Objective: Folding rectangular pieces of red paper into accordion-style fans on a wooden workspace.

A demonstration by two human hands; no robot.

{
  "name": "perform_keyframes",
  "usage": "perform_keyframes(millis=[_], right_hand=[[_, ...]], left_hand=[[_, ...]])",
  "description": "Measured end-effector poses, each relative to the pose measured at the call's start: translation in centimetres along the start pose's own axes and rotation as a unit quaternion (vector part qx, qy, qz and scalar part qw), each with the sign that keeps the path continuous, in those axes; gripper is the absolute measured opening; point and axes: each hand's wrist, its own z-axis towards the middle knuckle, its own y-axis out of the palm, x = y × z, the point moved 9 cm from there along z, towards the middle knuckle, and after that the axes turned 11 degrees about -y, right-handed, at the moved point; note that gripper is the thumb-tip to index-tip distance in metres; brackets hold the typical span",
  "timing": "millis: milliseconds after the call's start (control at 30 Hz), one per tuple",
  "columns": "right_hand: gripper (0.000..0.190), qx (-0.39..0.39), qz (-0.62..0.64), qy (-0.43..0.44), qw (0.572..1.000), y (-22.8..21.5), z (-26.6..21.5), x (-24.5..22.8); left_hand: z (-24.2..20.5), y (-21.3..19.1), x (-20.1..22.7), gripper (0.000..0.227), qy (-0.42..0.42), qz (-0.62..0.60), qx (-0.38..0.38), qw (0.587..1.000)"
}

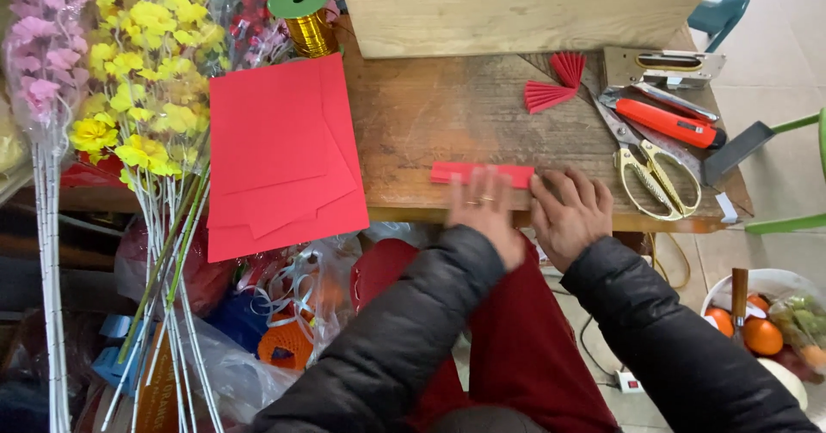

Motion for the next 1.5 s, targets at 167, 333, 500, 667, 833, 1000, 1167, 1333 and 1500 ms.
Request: perform_keyframes(millis=[167,333,500,667,833,1000,1167,1333,1500], right_hand=[[0.039,0.011,-0.004,-0.004,1.000,0.0,-0.3,0.3],[0.044,-0.067,0.080,0.035,0.994,0.9,0.0,0.7],[0.045,-0.100,0.102,0.045,0.989,1.6,0.0,1.0],[0.050,-0.082,0.120,0.052,0.988,0.5,-0.5,0.9],[0.034,0.043,0.551,0.356,0.754,-2.9,-3.9,-2.6],[0.071,-0.059,0.712,0.521,0.467,-0.3,-4.4,-9.0],[0.051,-0.016,0.665,0.544,0.511,6.4,-6.5,-7.3],[0.023,-0.038,0.254,0.176,0.950,-2.3,0.9,-2.4],[0.032,0.064,0.002,-0.034,0.997,-6.1,5.6,-1.4]], left_hand=[[-0.2,0.2,2.5,0.105,0.037,-0.043,0.044,0.997],[-0.4,-1.1,-3.3,0.104,0.001,-0.024,-0.026,0.999],[-0.9,-1.1,-9.7,0.105,-0.036,0.019,-0.020,0.999],[2.0,1.3,-10.6,0.095,-0.021,0.065,0.019,0.997],[4.9,7.4,-11.4,0.052,0.005,0.067,0.024,0.997],[-8.1,-5.4,-4.0,0.013,0.111,-0.072,0.401,0.906],[-12.6,-6.5,-2.0,0.030,0.125,-0.111,0.415,0.894],[-13.9,-11.2,-6.2,0.034,0.069,-0.187,0.446,0.873],[-9.3,-12.5,-7.6,0.064,0.083,-0.131,0.450,0.880]])
